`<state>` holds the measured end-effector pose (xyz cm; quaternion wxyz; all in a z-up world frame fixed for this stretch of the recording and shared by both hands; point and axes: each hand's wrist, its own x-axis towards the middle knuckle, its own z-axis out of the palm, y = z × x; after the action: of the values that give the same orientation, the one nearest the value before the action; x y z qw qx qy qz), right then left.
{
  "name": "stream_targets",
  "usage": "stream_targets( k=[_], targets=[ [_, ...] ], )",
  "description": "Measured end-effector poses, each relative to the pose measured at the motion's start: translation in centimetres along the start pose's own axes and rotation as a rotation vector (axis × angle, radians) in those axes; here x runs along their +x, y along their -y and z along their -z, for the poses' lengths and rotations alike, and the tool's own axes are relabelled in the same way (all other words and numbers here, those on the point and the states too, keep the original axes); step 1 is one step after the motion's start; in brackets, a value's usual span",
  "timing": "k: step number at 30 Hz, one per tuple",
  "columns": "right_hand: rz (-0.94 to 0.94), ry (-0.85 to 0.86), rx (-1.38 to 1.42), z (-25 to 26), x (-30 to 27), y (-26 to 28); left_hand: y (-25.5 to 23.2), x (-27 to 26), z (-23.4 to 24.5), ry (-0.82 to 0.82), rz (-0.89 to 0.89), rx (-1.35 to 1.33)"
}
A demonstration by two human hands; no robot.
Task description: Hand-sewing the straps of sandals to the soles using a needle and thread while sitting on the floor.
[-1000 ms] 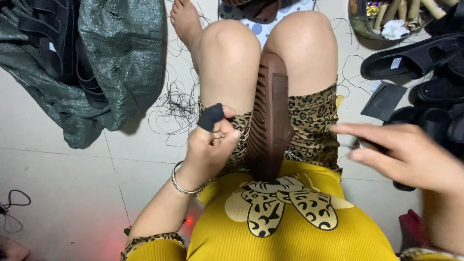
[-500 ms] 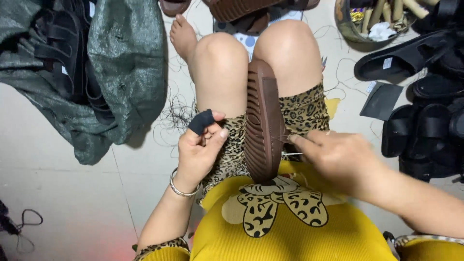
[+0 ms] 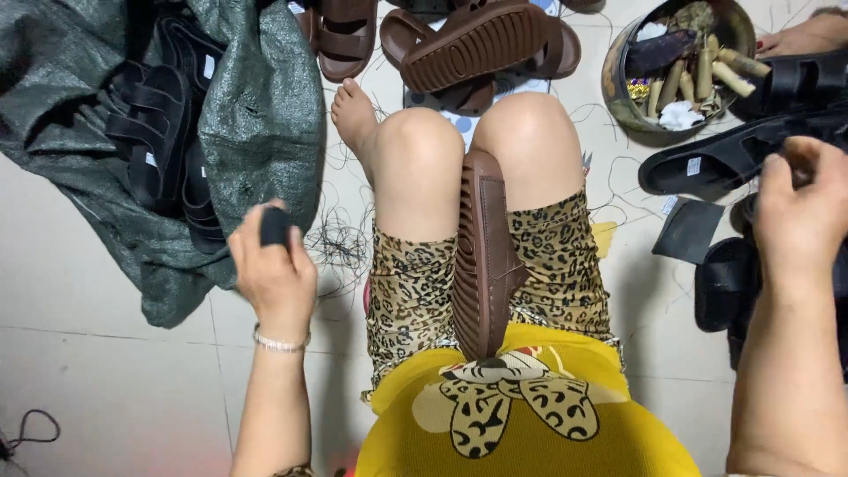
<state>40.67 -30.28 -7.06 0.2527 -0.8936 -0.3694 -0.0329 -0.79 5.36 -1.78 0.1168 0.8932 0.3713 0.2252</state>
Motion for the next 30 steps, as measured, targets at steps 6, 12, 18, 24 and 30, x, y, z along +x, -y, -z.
stream_targets(
  k=[6, 12, 18, 24, 30],
  targets=[
    [0.136, 0.276, 0.406, 0.0, -1.2, 16.3, -7.5, -3.7, -1.1, 0.667, 0.33, -0.715],
    [0.125, 0.987, 0.415, 2.3, -1.5, 20.2, -9.4, -2.1, -1.1, 0.942, 0.181, -1.241],
    [-0.146, 0.876, 1.142, 0.3, -1.4, 21.1, -9.1, -2.0, -2.2, 0.472, -0.243, -0.372],
    [-0.322, 0.673, 1.648, -4.6, -1.5, 18.5, -7.7, -4.9, -1.9, 0.995, 0.147, -1.071],
    [-0.097, 0.568, 0.445, 1.2, 2.4, 14.3, -2.9, -2.8, 0.7, 0.799, 0.515, -1.256]
  ],
)
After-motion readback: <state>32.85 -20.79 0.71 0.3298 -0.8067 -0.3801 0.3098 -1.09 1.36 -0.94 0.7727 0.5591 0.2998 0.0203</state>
